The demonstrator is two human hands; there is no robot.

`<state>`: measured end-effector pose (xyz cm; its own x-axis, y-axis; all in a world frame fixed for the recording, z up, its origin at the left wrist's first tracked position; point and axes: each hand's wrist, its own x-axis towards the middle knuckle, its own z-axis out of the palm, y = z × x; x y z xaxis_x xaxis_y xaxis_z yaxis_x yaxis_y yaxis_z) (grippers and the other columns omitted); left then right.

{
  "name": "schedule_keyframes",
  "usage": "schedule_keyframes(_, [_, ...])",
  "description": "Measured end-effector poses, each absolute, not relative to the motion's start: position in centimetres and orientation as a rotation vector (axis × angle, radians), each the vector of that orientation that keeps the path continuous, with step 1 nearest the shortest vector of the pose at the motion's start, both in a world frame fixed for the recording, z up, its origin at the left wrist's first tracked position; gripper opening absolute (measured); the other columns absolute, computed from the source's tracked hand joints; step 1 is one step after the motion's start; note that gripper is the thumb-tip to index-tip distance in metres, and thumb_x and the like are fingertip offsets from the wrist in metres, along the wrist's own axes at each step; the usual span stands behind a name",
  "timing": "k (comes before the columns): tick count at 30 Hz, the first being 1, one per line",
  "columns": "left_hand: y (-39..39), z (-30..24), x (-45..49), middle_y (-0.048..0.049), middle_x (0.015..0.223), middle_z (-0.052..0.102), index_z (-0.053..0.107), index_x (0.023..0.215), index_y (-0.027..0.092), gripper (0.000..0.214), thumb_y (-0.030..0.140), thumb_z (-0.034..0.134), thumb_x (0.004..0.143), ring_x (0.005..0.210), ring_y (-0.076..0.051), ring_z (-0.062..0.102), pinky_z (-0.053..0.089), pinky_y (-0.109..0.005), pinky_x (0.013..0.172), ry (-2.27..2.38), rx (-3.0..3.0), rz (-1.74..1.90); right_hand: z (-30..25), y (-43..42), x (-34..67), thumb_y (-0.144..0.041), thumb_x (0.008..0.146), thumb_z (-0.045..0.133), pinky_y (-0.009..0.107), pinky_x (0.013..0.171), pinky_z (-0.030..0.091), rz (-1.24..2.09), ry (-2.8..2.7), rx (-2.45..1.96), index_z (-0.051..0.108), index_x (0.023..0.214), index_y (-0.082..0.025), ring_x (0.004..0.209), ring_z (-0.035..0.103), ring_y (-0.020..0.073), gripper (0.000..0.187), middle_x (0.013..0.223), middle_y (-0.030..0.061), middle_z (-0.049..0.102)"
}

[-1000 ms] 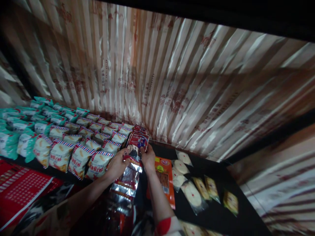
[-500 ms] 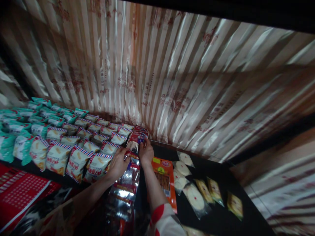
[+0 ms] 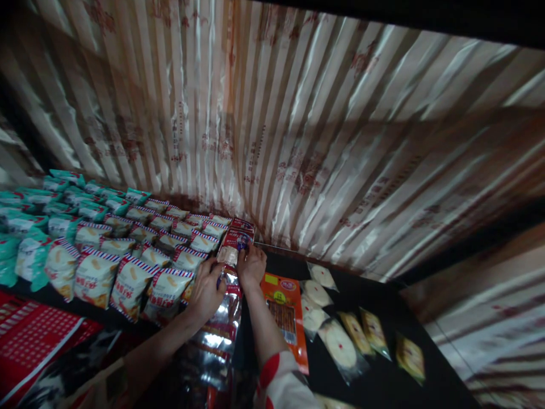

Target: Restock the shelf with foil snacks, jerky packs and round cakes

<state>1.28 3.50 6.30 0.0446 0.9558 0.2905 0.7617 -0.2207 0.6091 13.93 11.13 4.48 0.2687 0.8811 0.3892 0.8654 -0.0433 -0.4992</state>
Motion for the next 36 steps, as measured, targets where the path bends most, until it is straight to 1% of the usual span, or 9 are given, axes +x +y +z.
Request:
schedule_keyframes(2, [3.5, 6.2, 1.4, -0.0153, 0.122, 0.049, 0.057, 0.116, 0.009, 0.040, 0.009, 0.046, 0.077, 0.115, -0.027, 0.042, 0.037, -0.040, 0.101, 1.756, 2.037, 0.945, 4.5, 11.0, 13.9, -0.027, 0.084, 0.043, 0.037, 0.097, 0.031, -0.020, -1.626, -1.900, 0.060, 0.116, -0.011, 0.109, 0.050, 0.0248, 0.039, 0.111, 0.0131, 0.064])
schedule_keyframes(5, [3.6, 6.0, 1.5, -0.0138, 0.121, 0.051, 0.056, 0.117, 0.008, 0.041, 0.009, 0.047, 0.077, 0.115, -0.026, 0.043, 0.036, -0.039, 0.102, 1.751, 2.037, 0.946, 5.3, 10.5, 13.6, -0.030, 0.084, 0.046, 0.043, 0.098, 0.030, -0.129, -1.665, -1.954, 0.058, 0.119, -0.012, 0.124, 0.037, 0.0300, 0.042, 0.128, 0.0162, 0.053])
schedule_keyframes(8, [3.6, 5.8, 1.5, -0.0133, 0.121, 0.052, 0.057, 0.115, 0.009, 0.041, 0.009, 0.047, 0.076, 0.115, -0.026, 0.042, 0.036, -0.040, 0.102, 1.746, 2.034, 0.967, 6.3, 10.0, 12.8, -0.030, 0.086, 0.045, 0.043, 0.101, 0.028, -0.185, -1.784, -1.887, 0.059, 0.120, -0.017, 0.131, 0.028, 0.0286, 0.039, 0.136, 0.0120, 0.047])
schedule_keyframes(12, [3.8, 5.4, 1.5, -0.0117, 0.119, 0.053, 0.057, 0.116, 0.011, 0.042, 0.008, 0.047, 0.075, 0.113, -0.026, 0.043, 0.037, -0.040, 0.102, 1.743, 2.032, 1.002, 7.1, 9.8, 11.9, -0.032, 0.088, 0.042, 0.038, 0.102, 0.029, -0.027, -1.992, -1.844, 0.060, 0.119, -0.019, 0.129, 0.035, 0.0242, 0.037, 0.132, 0.0102, 0.052])
schedule_keyframes(16, [4.1, 5.2, 1.4, -0.0135, 0.118, 0.054, 0.056, 0.118, 0.006, 0.043, 0.008, 0.046, 0.076, 0.112, -0.026, 0.044, 0.036, -0.038, 0.102, 1.756, 2.029, 0.983, 6.7, 9.9, 11.6, -0.033, 0.090, 0.040, 0.037, 0.101, 0.031, 0.085, -2.025, -1.910, 0.059, 0.120, -0.020, 0.128, 0.038, 0.0229, 0.038, 0.131, 0.0103, 0.053])
schedule_keyframes(23, [4.3, 5.1, 1.4, -0.0148, 0.115, 0.057, 0.054, 0.118, 0.003, 0.042, 0.007, 0.045, 0.077, 0.111, -0.025, 0.047, 0.038, -0.039, 0.101, 1.712, 2.040, 0.976, 5.8, 10.0, 12.0, -0.033, 0.091, 0.039, 0.040, 0.103, 0.031, 0.048, -1.990, -1.860, 0.058, 0.121, -0.020, 0.128, 0.038, 0.0246, 0.038, 0.130, 0.0104, 0.054])
schedule_keyframes(28, [4.0, 5.1, 1.2, -0.0137, 0.122, 0.054, 0.053, 0.119, 0.008, 0.045, 0.005, 0.045, 0.075, 0.117, -0.025, 0.045, 0.038, -0.040, 0.102, 1.695, 2.051, 1.099, 6.0, 9.6, 12.3, -0.028, 0.090, 0.038, 0.041, 0.105, 0.032, -0.057, -1.921, -1.629, 0.063, 0.114, -0.013, 0.126, 0.041, 0.0239, 0.037, 0.124, 0.0139, 0.058])
schedule_keyframes(32, [2.5, 5.9, 0.4, -0.0108, 0.114, 0.060, 0.059, 0.109, 0.013, 0.037, 0.005, 0.040, 0.078, 0.109, -0.023, 0.051, 0.044, -0.040, 0.096, 1.626, 2.054, 1.291, 7.5, 6.6, 12.1, -0.029, 0.090, 0.037, 0.041, 0.098, 0.040, -0.068, -1.758, -1.441, 0.063, 0.109, -0.014, 0.114, 0.052, 0.0224, 0.035, 0.116, 0.0133, 0.062])
schedule_keyframes(36, [-2.7, 5.3, -1.4, -0.0060, 0.094, 0.065, 0.060, 0.095, 0.018, 0.030, 0.007, 0.034, 0.084, 0.090, -0.017, 0.058, 0.049, -0.033, 0.082, 1.351, 2.046, 1.467, 8.1, -0.4, 11.2, -0.023, 0.089, 0.042, 0.031, 0.080, 0.050, 0.055, -1.625, -1.276, 0.060, 0.106, -0.016, 0.088, 0.063, 0.0169, 0.025, 0.095, 0.0093, 0.068])
